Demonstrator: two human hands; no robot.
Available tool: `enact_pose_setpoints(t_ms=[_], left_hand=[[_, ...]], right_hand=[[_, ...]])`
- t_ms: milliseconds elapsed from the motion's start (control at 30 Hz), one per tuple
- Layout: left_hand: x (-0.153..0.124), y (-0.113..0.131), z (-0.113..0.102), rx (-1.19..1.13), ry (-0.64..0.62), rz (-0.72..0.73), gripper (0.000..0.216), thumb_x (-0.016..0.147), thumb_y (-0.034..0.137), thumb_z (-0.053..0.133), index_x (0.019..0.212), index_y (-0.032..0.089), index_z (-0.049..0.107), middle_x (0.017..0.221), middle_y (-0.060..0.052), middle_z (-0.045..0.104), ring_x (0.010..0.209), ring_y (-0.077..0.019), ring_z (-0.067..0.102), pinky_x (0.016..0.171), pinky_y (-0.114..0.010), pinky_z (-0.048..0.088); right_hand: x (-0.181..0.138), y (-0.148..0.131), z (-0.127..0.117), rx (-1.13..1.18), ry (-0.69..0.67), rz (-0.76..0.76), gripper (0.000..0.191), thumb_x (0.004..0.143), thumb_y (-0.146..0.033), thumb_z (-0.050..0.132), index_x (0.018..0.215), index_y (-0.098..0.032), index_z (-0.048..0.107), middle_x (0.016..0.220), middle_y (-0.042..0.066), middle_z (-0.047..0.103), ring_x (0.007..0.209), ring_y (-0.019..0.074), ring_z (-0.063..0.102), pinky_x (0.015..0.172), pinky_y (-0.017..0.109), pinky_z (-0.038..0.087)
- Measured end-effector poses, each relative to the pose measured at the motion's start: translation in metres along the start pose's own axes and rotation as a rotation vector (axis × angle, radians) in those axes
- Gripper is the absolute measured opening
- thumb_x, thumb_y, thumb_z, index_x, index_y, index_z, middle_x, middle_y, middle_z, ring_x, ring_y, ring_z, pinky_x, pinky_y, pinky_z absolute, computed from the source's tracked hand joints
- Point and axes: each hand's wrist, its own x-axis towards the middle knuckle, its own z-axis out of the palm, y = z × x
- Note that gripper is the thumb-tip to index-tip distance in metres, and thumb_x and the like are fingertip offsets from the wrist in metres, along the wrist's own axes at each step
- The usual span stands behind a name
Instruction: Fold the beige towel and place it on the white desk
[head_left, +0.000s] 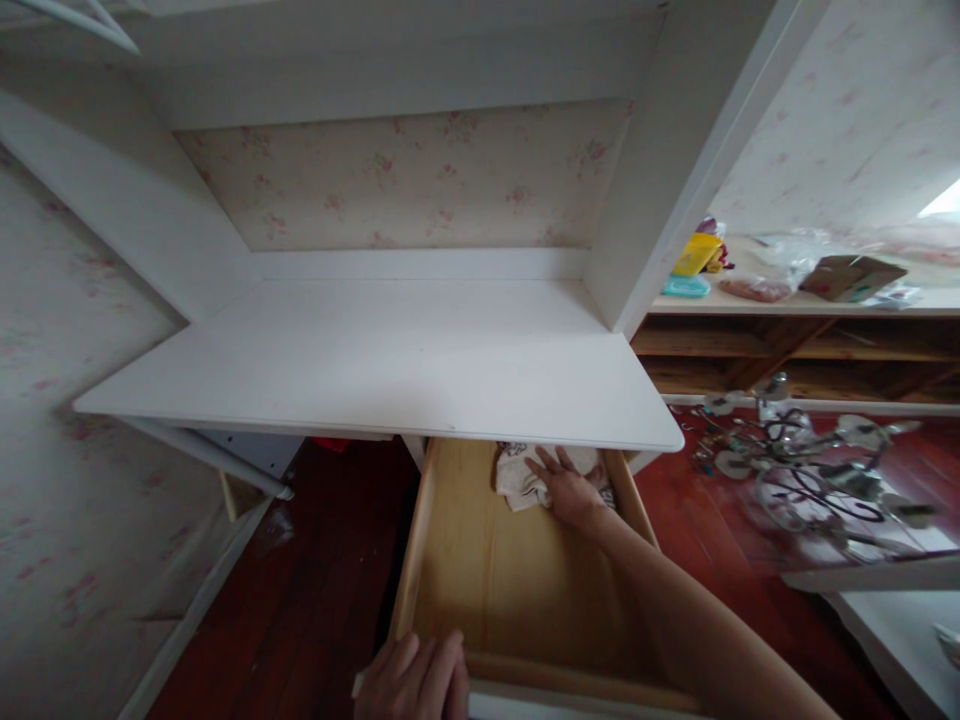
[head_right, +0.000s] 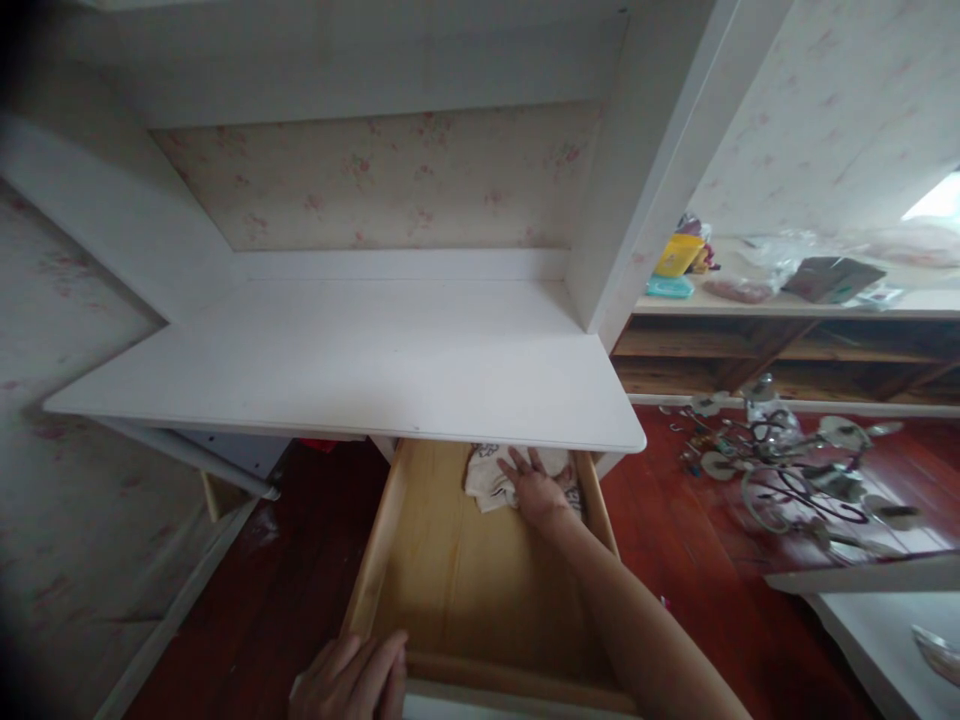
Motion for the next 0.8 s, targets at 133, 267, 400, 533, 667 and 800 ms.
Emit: enact_pose_setpoints(t_ms=[133,267,400,533,667,800], left_hand=[[0.003,0.003,-0.003,-0.017,-0.016,-0.035,0.017,0.081,0.012,0.059,0.092,0.02,0.069,0.063,0.002,0.065,0.057,-0.013,0.055,0.061,-0.031,0.039],[0.005,0.005,-0.006,-0.034,-0.026,-0.051,0.017,0.082,0.011,0.057,0.093,0.019,0.068,0.061,0.001,0.063,0.058,-0.0135,0.053,0.062,-0.032,0.037],[0.004,0.005,-0.006,-0.057,-0.035,-0.06,0.019,0.082,0.011,0.057,0.095,0.019,0.068,0.062,0.001,0.062,0.058,-0.0141,0.052,0.063,-0.033,0.035],[0.002,0.005,-0.005,-0.054,-0.045,-0.067,0.018,0.082,0.011,0.057,0.094,0.019,0.068,0.062,0.001,0.062,0.06,-0.0146,0.052,0.064,-0.033,0.036],[0.002,0.006,-0.005,-0.049,-0.046,-0.082,0.018,0.082,0.013,0.057,0.095,0.02,0.069,0.063,0.001,0.063,0.061,-0.0146,0.054,0.066,-0.033,0.038],[0.003,0.007,-0.007,-0.047,-0.055,-0.083,0.018,0.084,0.015,0.055,0.094,0.02,0.069,0.063,0.0,0.063,0.06,-0.0154,0.054,0.064,-0.033,0.037]], right_hand=[[-0.003,-0.004,0.002,-0.009,0.054,-0.021,0.081,0.08,-0.005,0.044,0.154,-0.034,0.026,0.162,0.006,0.017,0.142,0.0405,0.014,0.095,0.073,0.036],[-0.015,-0.001,0.006,-0.059,0.188,-0.043,0.073,0.082,-0.009,0.049,0.149,-0.034,0.038,0.147,0.014,0.037,0.124,0.0384,0.038,0.089,0.062,0.043],[-0.031,0.002,0.009,-0.063,0.156,-0.098,0.068,0.081,-0.013,0.051,0.146,-0.03,0.041,0.136,0.015,0.046,0.116,0.037,0.046,0.084,0.055,0.047],[-0.052,-0.003,0.013,-0.026,0.061,-0.189,0.068,0.074,-0.011,0.055,0.14,-0.024,0.045,0.124,0.015,0.054,0.109,0.0338,0.054,0.079,0.043,0.05],[-0.079,-0.012,0.016,-0.017,-0.057,-0.262,0.065,0.067,-0.009,0.057,0.13,-0.019,0.053,0.115,0.015,0.061,0.1,0.0328,0.062,0.079,0.041,0.051],[-0.102,-0.018,0.019,0.039,-0.207,-0.374,0.063,0.058,-0.009,0.059,0.121,-0.018,0.059,0.111,0.014,0.065,0.099,0.034,0.064,0.08,0.041,0.051]])
